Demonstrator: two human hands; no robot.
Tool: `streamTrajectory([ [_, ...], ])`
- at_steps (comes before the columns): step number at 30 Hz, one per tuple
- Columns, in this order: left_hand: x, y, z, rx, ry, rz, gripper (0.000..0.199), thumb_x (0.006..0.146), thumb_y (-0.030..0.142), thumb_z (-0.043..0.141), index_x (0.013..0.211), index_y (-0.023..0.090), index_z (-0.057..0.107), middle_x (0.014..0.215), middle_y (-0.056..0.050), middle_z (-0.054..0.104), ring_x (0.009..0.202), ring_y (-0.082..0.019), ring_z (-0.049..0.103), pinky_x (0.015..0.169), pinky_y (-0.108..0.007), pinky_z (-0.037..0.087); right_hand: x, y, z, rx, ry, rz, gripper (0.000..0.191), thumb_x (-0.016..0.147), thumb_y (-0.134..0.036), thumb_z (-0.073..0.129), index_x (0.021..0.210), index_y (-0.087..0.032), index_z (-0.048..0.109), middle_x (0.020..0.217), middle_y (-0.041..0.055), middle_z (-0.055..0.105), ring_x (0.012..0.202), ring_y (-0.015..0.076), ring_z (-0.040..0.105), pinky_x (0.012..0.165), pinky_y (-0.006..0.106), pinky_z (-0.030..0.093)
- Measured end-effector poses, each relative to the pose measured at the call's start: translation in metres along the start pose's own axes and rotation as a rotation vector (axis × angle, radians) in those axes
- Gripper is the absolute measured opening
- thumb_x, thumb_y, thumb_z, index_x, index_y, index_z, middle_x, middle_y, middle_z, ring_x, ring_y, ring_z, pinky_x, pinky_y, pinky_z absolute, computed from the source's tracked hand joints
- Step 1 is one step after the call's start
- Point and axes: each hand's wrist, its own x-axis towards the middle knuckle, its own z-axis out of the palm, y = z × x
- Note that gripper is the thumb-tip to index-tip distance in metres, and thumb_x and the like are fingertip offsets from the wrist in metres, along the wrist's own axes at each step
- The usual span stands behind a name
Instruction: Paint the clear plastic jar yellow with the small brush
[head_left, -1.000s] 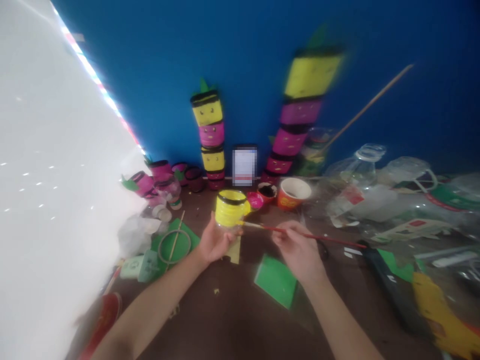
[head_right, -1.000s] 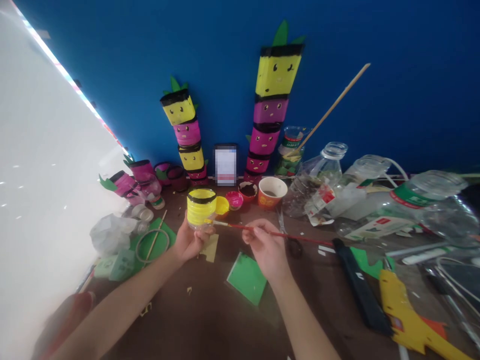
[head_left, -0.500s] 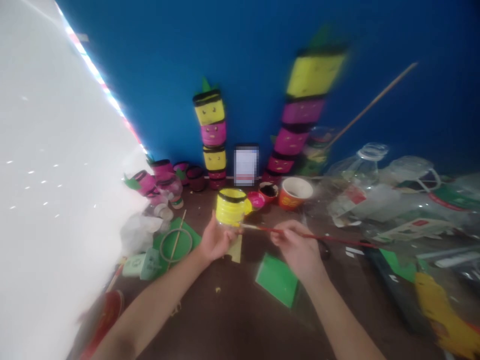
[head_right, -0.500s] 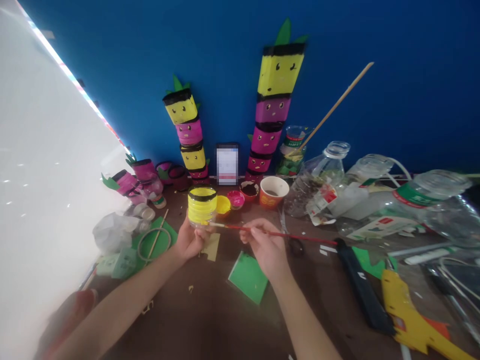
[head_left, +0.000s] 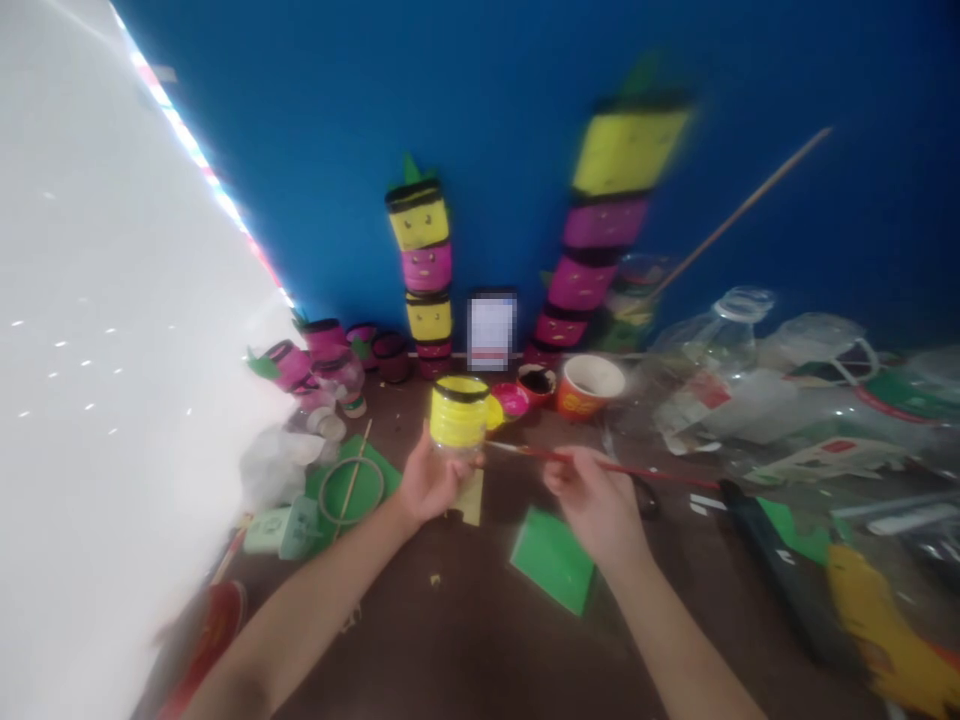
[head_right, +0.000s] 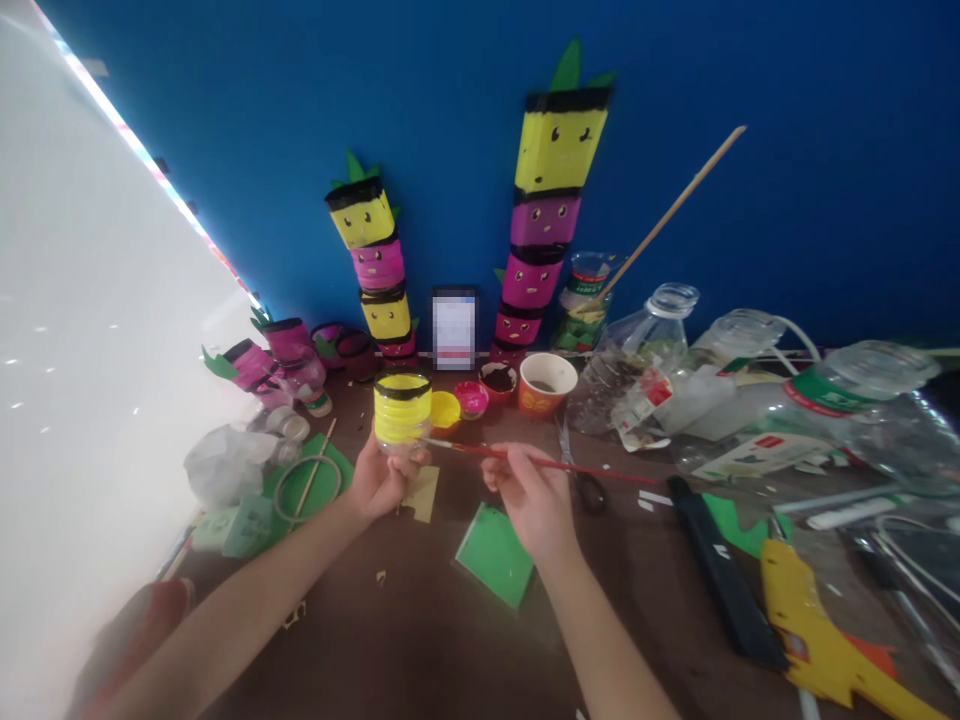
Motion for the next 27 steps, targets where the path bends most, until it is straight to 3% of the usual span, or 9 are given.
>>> streamTrajectory([
  [8, -0.0024, -0.0007, 0.0014, -0.027, -0.009, 0.009, 0.058, 0.084, 0.051, 0.041, 0.127, 0.014, 0.039, 0.076, -0.005, 0.053, 0.053, -0.005, 0.053, 0.047, -0.009, 0.047, 0.0067, 0.0019, -0.0051, 0.024, 0.152, -0.036, 0.025, 0.059, -0.039, 0.077, 0.066, -0.017, 0.067, 0.058, 0.0024, 0.065, 0.053, 0.0112, 0.059, 0.048, 0.022, 0.046],
  [14, -0.0017, -0.0008, 0.0015, 0.016, 0.0, -0.01, 0.057, 0.083, 0.051, 0.042, 0.127, 0.015, 0.04, 0.077, -0.006, 0.054, 0.052, -0.006, 0.052, 0.046, -0.011, 0.047, 0.0015, 0.0033, 0.0018, 0.005, 0.049, 0.001, 0.027, 0.061, -0.042, 0.075, 0.067, -0.018, 0.067, 0.057, 0.0024, 0.064, 0.051, 0.0121, 0.059, 0.046, 0.023, 0.046],
  [21, -0.0033, -0.0004, 0.0014, 0.012, 0.025, 0.015, 0.053, 0.085, 0.051, 0.038, 0.124, 0.016, 0.043, 0.075, -0.004, 0.051, 0.049, -0.004, 0.051, 0.044, -0.009, 0.046, 0.0051, 0.0045, -0.0052, 0.025, 0.135, -0.051, 0.026, 0.063, -0.041, 0.075, 0.068, -0.017, 0.066, 0.059, 0.0029, 0.065, 0.054, 0.0115, 0.06, 0.049, 0.023, 0.048],
  [27, -0.0017, -0.0009, 0.0003, 0.009, 0.015, -0.013, 0.056, 0.084, 0.052, 0.04, 0.126, 0.015, 0.041, 0.077, -0.006, 0.054, 0.05, -0.005, 0.052, 0.044, -0.01, 0.047, -0.0002, 0.0035, 0.0039, 0.051, 0.059, 0.003, 0.025, 0.059, -0.04, 0.077, 0.067, -0.018, 0.068, 0.059, 0.0023, 0.066, 0.053, 0.0105, 0.06, 0.047, 0.02, 0.046],
])
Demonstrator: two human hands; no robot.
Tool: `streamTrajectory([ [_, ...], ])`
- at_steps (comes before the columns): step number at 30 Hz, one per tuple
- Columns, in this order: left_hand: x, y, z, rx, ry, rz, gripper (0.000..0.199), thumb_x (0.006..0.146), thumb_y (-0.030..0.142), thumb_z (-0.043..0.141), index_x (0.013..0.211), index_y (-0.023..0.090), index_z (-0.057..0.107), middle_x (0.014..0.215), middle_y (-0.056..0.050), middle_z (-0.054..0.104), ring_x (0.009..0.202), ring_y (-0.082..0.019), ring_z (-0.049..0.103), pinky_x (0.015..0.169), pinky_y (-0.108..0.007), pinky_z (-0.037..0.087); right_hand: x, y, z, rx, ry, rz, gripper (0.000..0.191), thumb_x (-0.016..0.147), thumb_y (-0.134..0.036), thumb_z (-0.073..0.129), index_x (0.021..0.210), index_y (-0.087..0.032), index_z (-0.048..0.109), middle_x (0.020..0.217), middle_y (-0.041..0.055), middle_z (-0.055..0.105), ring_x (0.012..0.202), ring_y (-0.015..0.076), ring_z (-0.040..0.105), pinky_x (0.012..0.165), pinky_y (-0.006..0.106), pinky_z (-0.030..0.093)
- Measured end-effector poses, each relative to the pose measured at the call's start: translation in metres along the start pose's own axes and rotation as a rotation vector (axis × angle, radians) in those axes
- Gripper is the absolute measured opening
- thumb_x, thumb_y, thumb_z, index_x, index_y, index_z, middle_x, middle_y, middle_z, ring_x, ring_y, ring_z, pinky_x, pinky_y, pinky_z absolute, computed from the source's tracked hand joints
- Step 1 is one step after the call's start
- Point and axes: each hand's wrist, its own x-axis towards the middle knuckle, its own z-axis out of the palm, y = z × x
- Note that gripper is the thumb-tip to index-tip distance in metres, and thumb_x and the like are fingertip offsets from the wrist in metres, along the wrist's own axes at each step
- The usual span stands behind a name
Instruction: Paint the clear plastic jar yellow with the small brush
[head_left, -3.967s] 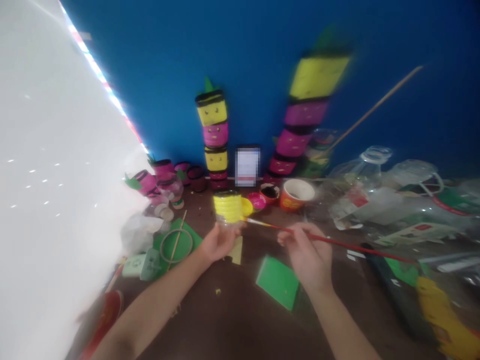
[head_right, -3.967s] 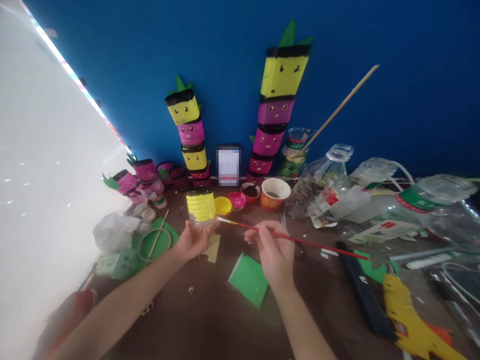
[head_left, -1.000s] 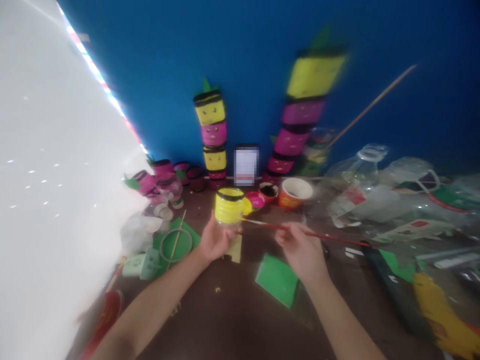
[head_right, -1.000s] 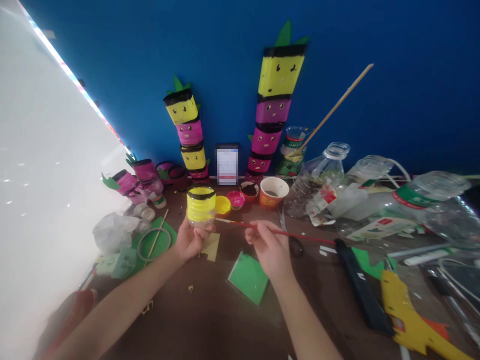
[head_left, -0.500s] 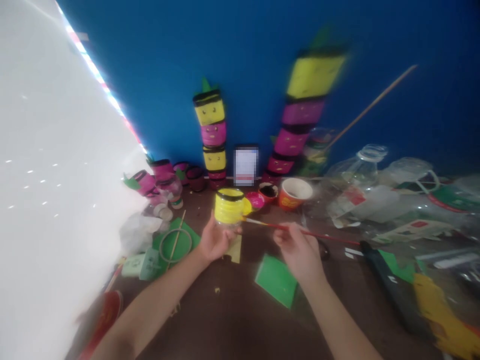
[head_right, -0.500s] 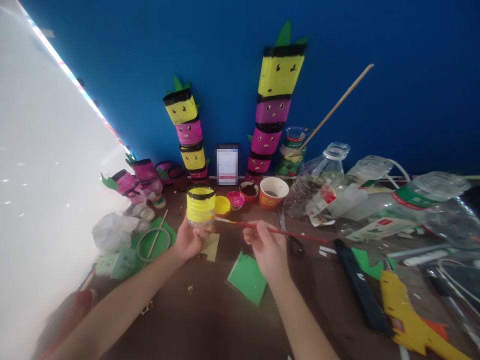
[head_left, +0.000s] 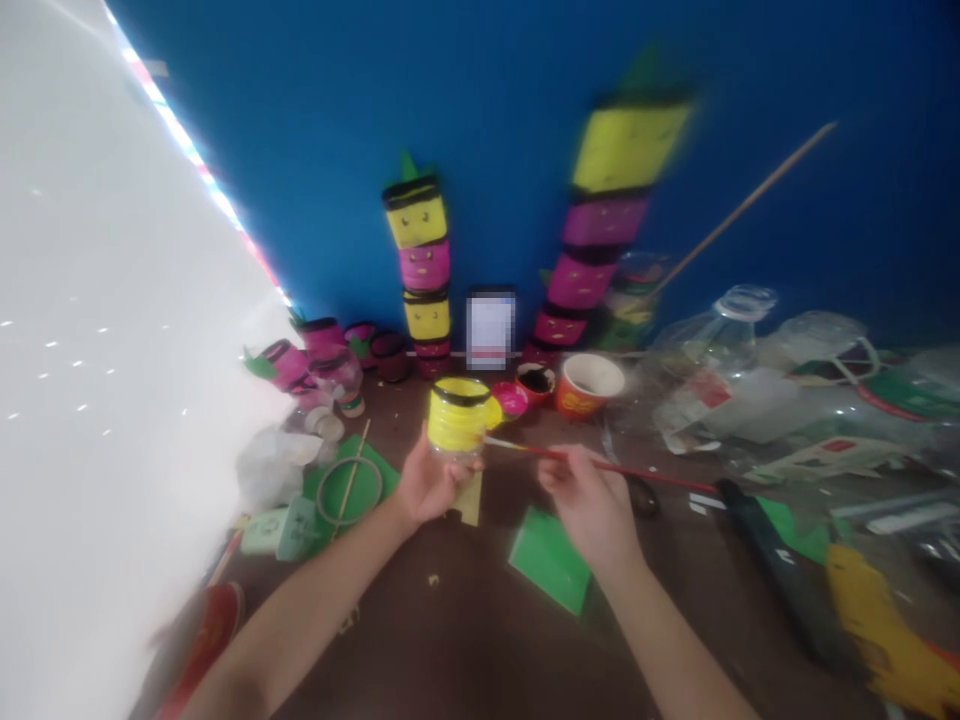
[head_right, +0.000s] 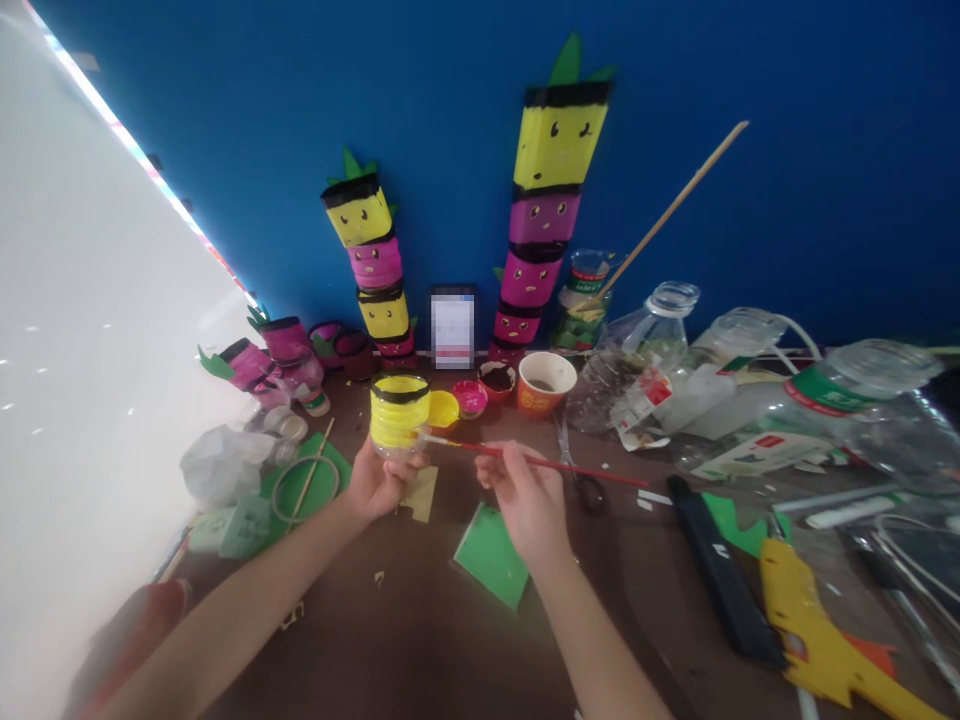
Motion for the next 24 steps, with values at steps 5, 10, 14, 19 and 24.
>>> streamTrajectory([
  [5, 0.0, 0.0, 0.001, -0.01, -0.004, 0.041, 0.057, 0.085, 0.052, 0.037, 0.129, 0.015, 0.039, 0.079, -0.006, 0.053, 0.052, -0.005, 0.054, 0.048, -0.01, 0.048, 0.003, 0.0, -0.002, -0.015, 0.094, -0.047, 0.027, 0.06, -0.041, 0.077, 0.069, -0.017, 0.068, 0.059, 0.0023, 0.065, 0.054, 0.0105, 0.06, 0.05, 0.021, 0.048],
  [10, 0.002, -0.001, -0.001, -0.009, -0.027, 0.058, 0.062, 0.085, 0.057, 0.033, 0.124, 0.011, 0.043, 0.08, -0.008, 0.055, 0.054, -0.006, 0.055, 0.051, -0.012, 0.049, -0.001, 0.0, 0.0, -0.01, 0.064, -0.045, 0.025, 0.06, -0.041, 0.076, 0.065, -0.018, 0.066, 0.057, 0.0022, 0.065, 0.05, 0.0113, 0.059, 0.045, 0.022, 0.045],
  [14, 0.003, 0.0, -0.005, 0.017, -0.041, 0.057, 0.065, 0.084, 0.06, 0.03, 0.124, 0.011, 0.043, 0.082, -0.009, 0.056, 0.056, -0.007, 0.056, 0.052, -0.013, 0.05, -0.001, 0.0, 0.003, -0.038, 0.076, -0.031, 0.029, 0.059, -0.043, 0.076, 0.068, -0.016, 0.067, 0.058, 0.0031, 0.065, 0.051, 0.0114, 0.059, 0.047, 0.022, 0.046],
  [19, 0.003, -0.001, -0.004, 0.032, -0.006, 0.109, 0.065, 0.083, 0.057, 0.037, 0.13, 0.012, 0.036, 0.086, -0.01, 0.057, 0.059, -0.008, 0.058, 0.054, -0.015, 0.051, 0.004, -0.004, -0.001, 0.005, 0.184, -0.082, 0.03, 0.055, -0.042, 0.079, 0.065, -0.016, 0.067, 0.055, 0.0025, 0.065, 0.049, 0.0095, 0.059, 0.047, 0.02, 0.046],
  [24, 0.004, -0.007, 0.005, 0.061, 0.011, 0.199, 0.075, 0.077, 0.055, 0.052, 0.132, 0.007, 0.032, 0.094, -0.013, 0.058, 0.076, -0.014, 0.062, 0.064, -0.018, 0.051, -0.004, -0.005, 0.006, -0.02, 0.061, -0.032, 0.029, 0.057, -0.043, 0.077, 0.065, -0.017, 0.067, 0.054, 0.0026, 0.065, 0.048, 0.0111, 0.059, 0.045, 0.02, 0.046],
])
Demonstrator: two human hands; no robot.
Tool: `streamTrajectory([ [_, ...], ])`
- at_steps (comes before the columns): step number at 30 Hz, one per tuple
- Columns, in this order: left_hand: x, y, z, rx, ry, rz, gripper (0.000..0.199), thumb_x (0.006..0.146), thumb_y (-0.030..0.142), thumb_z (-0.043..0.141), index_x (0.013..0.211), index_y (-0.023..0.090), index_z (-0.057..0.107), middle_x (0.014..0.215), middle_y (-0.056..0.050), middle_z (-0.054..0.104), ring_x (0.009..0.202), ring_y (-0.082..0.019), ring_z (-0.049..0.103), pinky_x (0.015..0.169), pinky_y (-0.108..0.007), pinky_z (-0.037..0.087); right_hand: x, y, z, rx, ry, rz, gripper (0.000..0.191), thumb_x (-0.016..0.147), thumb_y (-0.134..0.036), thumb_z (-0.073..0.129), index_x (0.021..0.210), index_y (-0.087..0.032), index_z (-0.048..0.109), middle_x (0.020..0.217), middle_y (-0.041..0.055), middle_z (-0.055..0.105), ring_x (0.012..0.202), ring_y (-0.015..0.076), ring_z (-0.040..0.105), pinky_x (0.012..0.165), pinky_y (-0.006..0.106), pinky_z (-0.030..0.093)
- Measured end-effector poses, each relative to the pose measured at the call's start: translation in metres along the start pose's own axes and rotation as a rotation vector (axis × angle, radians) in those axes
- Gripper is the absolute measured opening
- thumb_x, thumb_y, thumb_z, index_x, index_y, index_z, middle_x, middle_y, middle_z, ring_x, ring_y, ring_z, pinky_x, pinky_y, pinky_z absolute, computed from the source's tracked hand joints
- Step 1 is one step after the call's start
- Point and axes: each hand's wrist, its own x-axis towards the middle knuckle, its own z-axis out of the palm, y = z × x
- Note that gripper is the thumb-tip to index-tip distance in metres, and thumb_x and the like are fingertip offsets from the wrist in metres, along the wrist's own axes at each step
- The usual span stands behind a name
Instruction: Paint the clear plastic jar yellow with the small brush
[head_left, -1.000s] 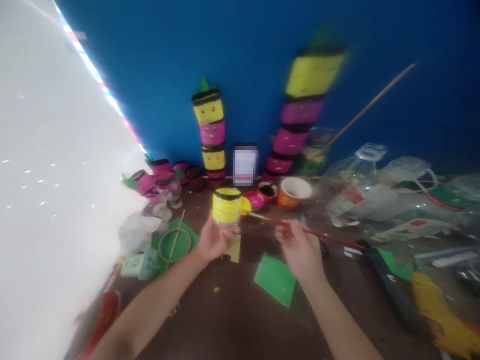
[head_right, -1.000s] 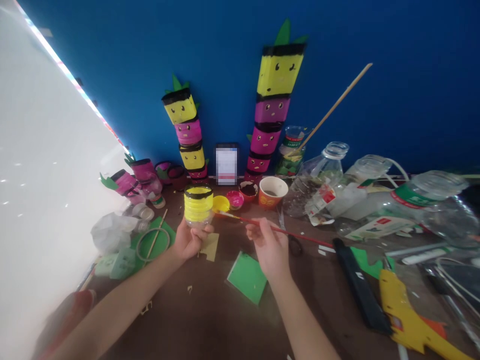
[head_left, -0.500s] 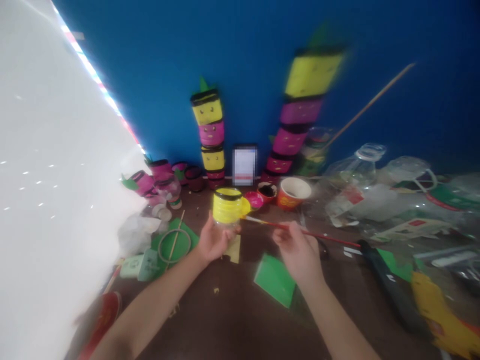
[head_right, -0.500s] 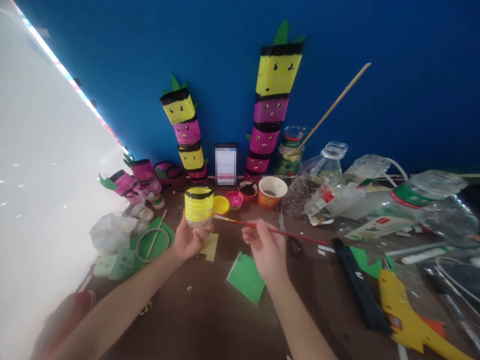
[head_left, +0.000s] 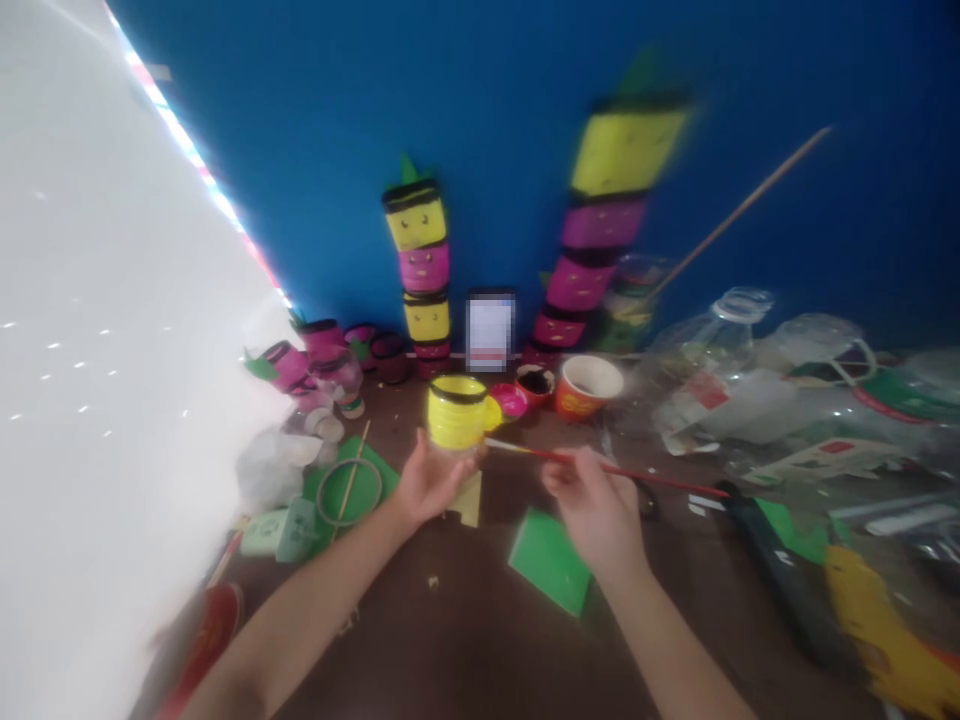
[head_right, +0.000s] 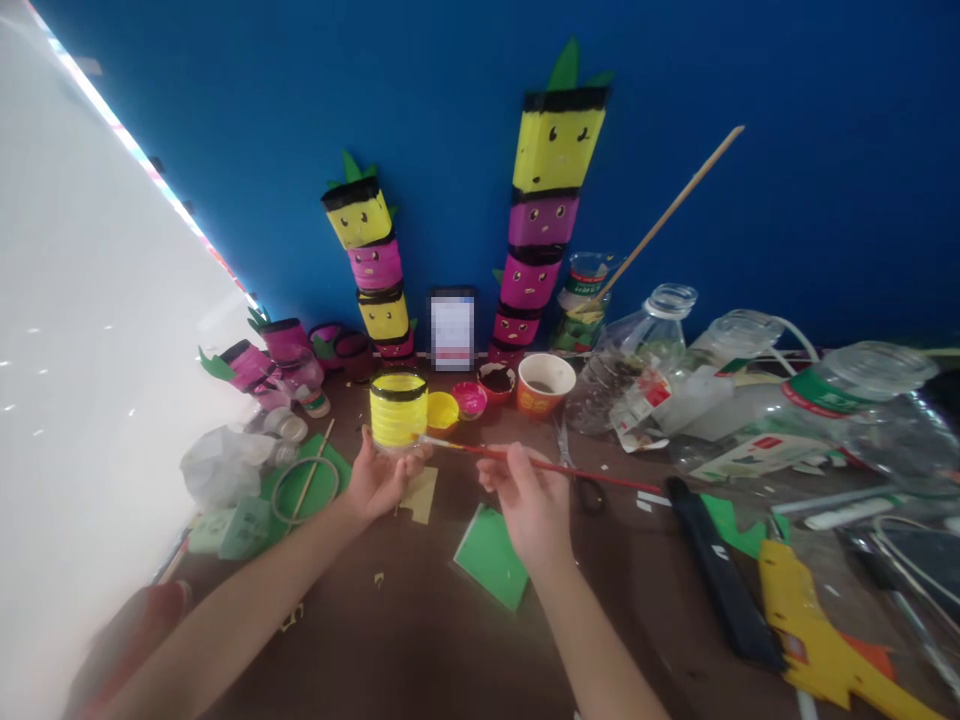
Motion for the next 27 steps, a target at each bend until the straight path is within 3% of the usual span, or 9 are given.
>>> streamTrajectory([
  [3, 0.0, -0.002, 0.003, 0.022, 0.016, 0.029, 0.075, 0.076, 0.054, 0.054, 0.133, 0.009, 0.033, 0.097, -0.013, 0.059, 0.079, -0.016, 0.062, 0.066, -0.021, 0.051, -0.001, 0.003, 0.003, -0.023, -0.002, 0.009, 0.03, 0.058, -0.044, 0.077, 0.067, -0.016, 0.068, 0.055, 0.0028, 0.065, 0.05, 0.011, 0.06, 0.047, 0.021, 0.047],
  [9, 0.002, 0.0, -0.003, 0.043, 0.019, 0.028, 0.078, 0.077, 0.052, 0.055, 0.135, 0.008, 0.028, 0.099, -0.015, 0.06, 0.08, -0.016, 0.063, 0.07, -0.021, 0.051, 0.01, 0.004, -0.009, -0.001, 0.141, -0.081, 0.029, 0.058, -0.042, 0.077, 0.066, -0.016, 0.066, 0.056, 0.0022, 0.065, 0.049, 0.0094, 0.058, 0.048, 0.02, 0.046],
  [16, 0.007, -0.005, -0.016, 0.125, -0.073, 0.146, 0.08, 0.067, 0.043, 0.07, 0.133, 0.011, 0.036, 0.113, -0.016, 0.059, 0.099, -0.023, 0.06, 0.085, -0.031, 0.048, -0.002, 0.002, -0.001, -0.049, 0.015, -0.052, 0.029, 0.061, -0.044, 0.074, 0.066, -0.017, 0.066, 0.053, 0.0022, 0.063, 0.048, 0.0116, 0.058, 0.044, 0.022, 0.044],
  [23, 0.009, -0.003, -0.016, 0.15, -0.033, 0.134, 0.082, 0.069, 0.046, 0.067, 0.133, 0.007, 0.035, 0.116, -0.018, 0.058, 0.104, -0.023, 0.058, 0.089, -0.03, 0.046, 0.005, 0.003, -0.003, -0.024, 0.12, -0.084, 0.029, 0.062, -0.043, 0.074, 0.068, -0.016, 0.065, 0.057, 0.0022, 0.064, 0.05, 0.0108, 0.059, 0.049, 0.023, 0.047],
  [27, 0.008, -0.003, -0.014, 0.128, -0.044, 0.134, 0.084, 0.07, 0.046, 0.066, 0.136, 0.008, 0.03, 0.116, -0.018, 0.057, 0.103, -0.023, 0.059, 0.087, -0.03, 0.047, 0.003, 0.002, -0.003, -0.041, 0.075, -0.072, 0.029, 0.062, -0.043, 0.073, 0.067, -0.016, 0.064, 0.055, 0.0021, 0.064, 0.048, 0.011, 0.058, 0.046, 0.022, 0.045],
])
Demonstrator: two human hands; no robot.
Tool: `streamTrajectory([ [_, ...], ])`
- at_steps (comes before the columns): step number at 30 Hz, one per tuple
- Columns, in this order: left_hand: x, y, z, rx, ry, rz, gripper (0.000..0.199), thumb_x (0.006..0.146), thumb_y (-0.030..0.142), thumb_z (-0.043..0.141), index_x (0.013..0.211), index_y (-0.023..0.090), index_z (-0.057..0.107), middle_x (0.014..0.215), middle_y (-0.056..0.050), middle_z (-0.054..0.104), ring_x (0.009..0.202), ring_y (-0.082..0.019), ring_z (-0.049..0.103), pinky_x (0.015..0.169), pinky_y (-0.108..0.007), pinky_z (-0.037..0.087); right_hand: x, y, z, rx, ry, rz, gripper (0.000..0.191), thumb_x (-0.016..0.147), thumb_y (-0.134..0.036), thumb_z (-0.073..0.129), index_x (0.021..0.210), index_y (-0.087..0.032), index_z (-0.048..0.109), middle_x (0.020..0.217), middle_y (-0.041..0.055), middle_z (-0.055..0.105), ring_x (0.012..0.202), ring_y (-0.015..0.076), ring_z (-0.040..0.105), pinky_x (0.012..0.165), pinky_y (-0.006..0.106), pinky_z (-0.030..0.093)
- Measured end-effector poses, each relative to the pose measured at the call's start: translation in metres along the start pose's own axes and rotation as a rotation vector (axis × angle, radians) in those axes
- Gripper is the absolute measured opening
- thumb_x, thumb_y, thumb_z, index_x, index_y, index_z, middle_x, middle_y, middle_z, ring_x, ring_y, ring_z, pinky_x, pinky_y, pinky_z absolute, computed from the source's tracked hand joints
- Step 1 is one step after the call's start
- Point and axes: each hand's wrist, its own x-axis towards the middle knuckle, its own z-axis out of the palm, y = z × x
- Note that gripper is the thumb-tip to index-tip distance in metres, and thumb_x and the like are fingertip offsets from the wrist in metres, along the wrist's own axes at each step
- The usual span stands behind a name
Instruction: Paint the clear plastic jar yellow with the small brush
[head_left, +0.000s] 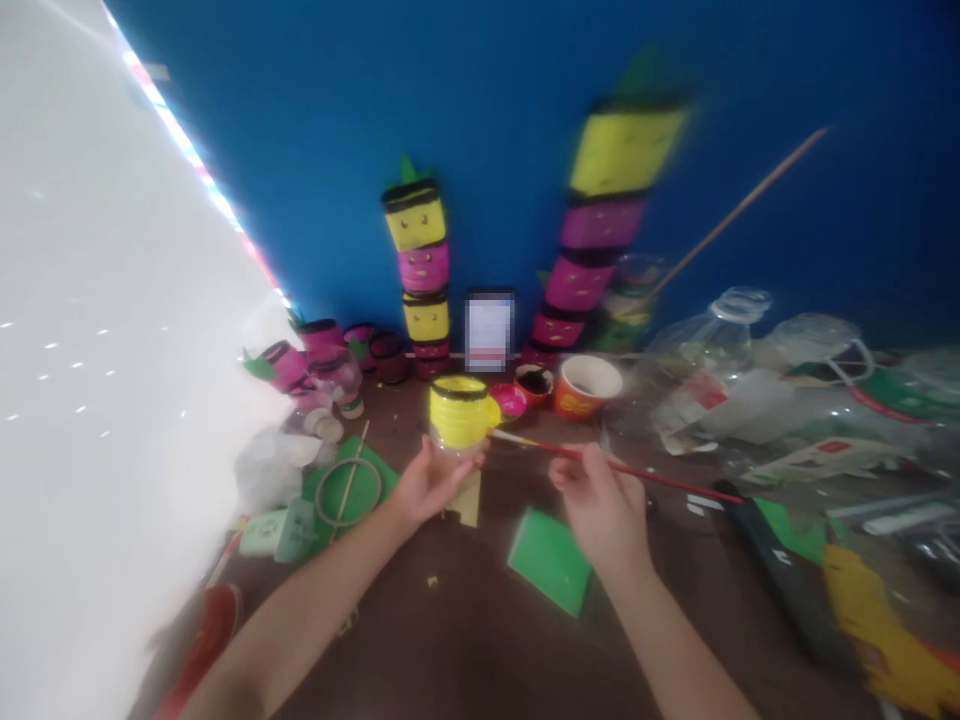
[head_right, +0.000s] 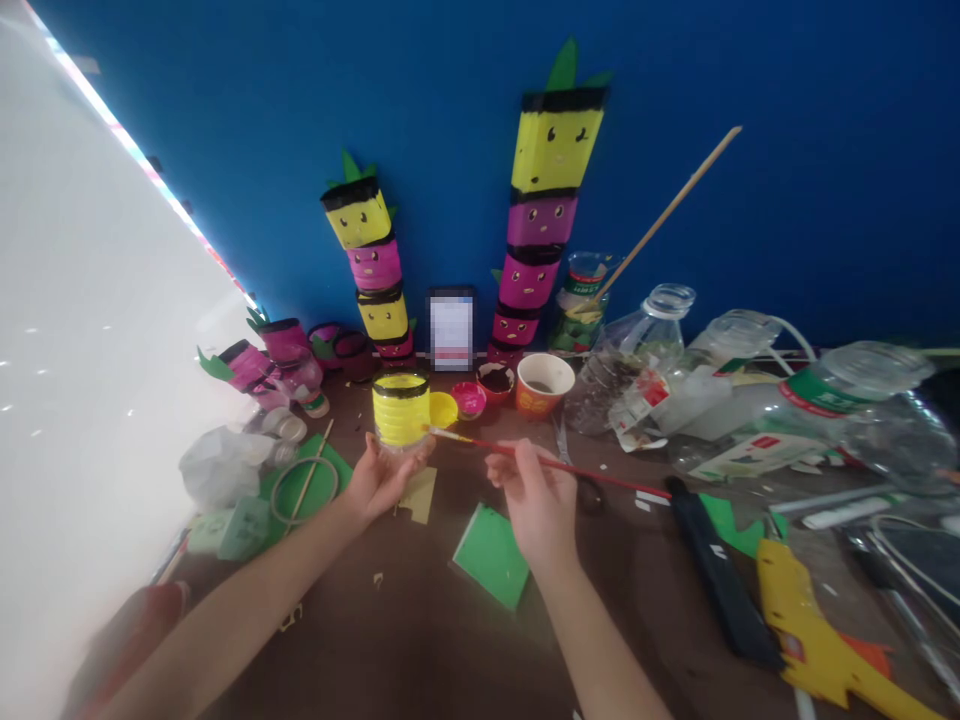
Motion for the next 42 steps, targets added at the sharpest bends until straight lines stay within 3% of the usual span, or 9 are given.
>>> streamTrajectory([
  [3, -0.001, 0.0, 0.001, -0.011, -0.013, -0.001, 0.086, 0.069, 0.044, 0.068, 0.136, 0.007, 0.029, 0.113, -0.017, 0.059, 0.096, -0.022, 0.061, 0.084, -0.029, 0.048, 0.0, 0.001, 0.0, -0.035, 0.002, 0.012, 0.031, 0.062, -0.044, 0.073, 0.068, -0.015, 0.065, 0.055, 0.0027, 0.064, 0.048, 0.0118, 0.059, 0.046, 0.023, 0.046],
  [7, -0.001, 0.001, -0.001, -0.022, 0.03, -0.041, 0.08, 0.074, 0.047, 0.062, 0.135, 0.008, 0.029, 0.104, -0.016, 0.062, 0.084, -0.017, 0.064, 0.077, -0.024, 0.05, 0.004, 0.0, -0.002, 0.016, 0.096, -0.029, 0.03, 0.06, -0.042, 0.075, 0.067, -0.015, 0.064, 0.056, 0.0026, 0.065, 0.049, 0.0107, 0.059, 0.048, 0.022, 0.047],
  [13, -0.003, 0.004, 0.0, -0.067, 0.005, -0.097, 0.076, 0.077, 0.05, 0.056, 0.134, 0.008, 0.03, 0.101, -0.015, 0.06, 0.077, -0.015, 0.064, 0.072, -0.021, 0.051, 0.003, 0.001, -0.002, 0.021, 0.005, 0.037, 0.03, 0.06, -0.042, 0.076, 0.066, -0.015, 0.065, 0.054, 0.0028, 0.064, 0.048, 0.0112, 0.059, 0.045, 0.021, 0.045],
  [20, -0.009, 0.012, 0.006, -0.193, 0.012, -0.267, 0.059, 0.084, 0.049, 0.044, 0.13, 0.012, 0.036, 0.082, -0.009, 0.058, 0.056, -0.007, 0.055, 0.05, -0.012, 0.048, 0.007, 0.002, -0.005, 0.086, 0.028, 0.026, 0.027, 0.06, -0.041, 0.076, 0.064, -0.017, 0.064, 0.057, 0.0012, 0.064, 0.051, 0.0099, 0.059, 0.047, 0.021, 0.046],
  [26, -0.01, 0.012, 0.012, -0.184, 0.032, -0.286, 0.052, 0.085, 0.045, 0.042, 0.126, 0.012, 0.042, 0.076, -0.007, 0.056, 0.052, -0.006, 0.051, 0.046, -0.01, 0.046, 0.003, 0.005, -0.001, 0.065, -0.074, 0.075, 0.029, 0.059, -0.043, 0.076, 0.065, -0.017, 0.066, 0.055, 0.0017, 0.063, 0.05, 0.0103, 0.058, 0.045, 0.021, 0.044],
  [32, -0.011, 0.011, 0.009, -0.195, -0.013, -0.244, 0.048, 0.087, 0.04, 0.039, 0.129, 0.016, 0.04, 0.075, -0.004, 0.054, 0.05, -0.005, 0.048, 0.043, -0.009, 0.045, 0.007, 0.007, -0.005, 0.052, 0.002, 0.031, 0.03, 0.06, -0.043, 0.076, 0.068, -0.016, 0.066, 0.058, 0.0022, 0.064, 0.052, 0.0104, 0.059, 0.049, 0.022, 0.047],
  [38, -0.011, 0.011, 0.018, -0.183, 0.025, -0.262, 0.045, 0.085, 0.038, 0.043, 0.126, 0.017, 0.042, 0.072, -0.003, 0.053, 0.047, -0.005, 0.047, 0.04, -0.008, 0.042, 0.0, 0.004, -0.002, 0.031, -0.082, 0.043, 0.028, 0.061, -0.043, 0.075, 0.066, -0.017, 0.065, 0.057, 0.0021, 0.064, 0.05, 0.0116, 0.059, 0.045, 0.023, 0.045],
  [42, -0.011, 0.012, 0.017, -0.166, 0.023, -0.269, 0.046, 0.086, 0.04, 0.042, 0.125, 0.017, 0.043, 0.072, -0.002, 0.051, 0.046, -0.004, 0.046, 0.039, -0.008, 0.042, 0.001, 0.004, 0.0, 0.02, -0.036, 0.038, 0.03, 0.06, -0.044, 0.075, 0.068, -0.016, 0.066, 0.056, 0.002, 0.064, 0.05, 0.011, 0.059, 0.048, 0.023, 0.047],
])
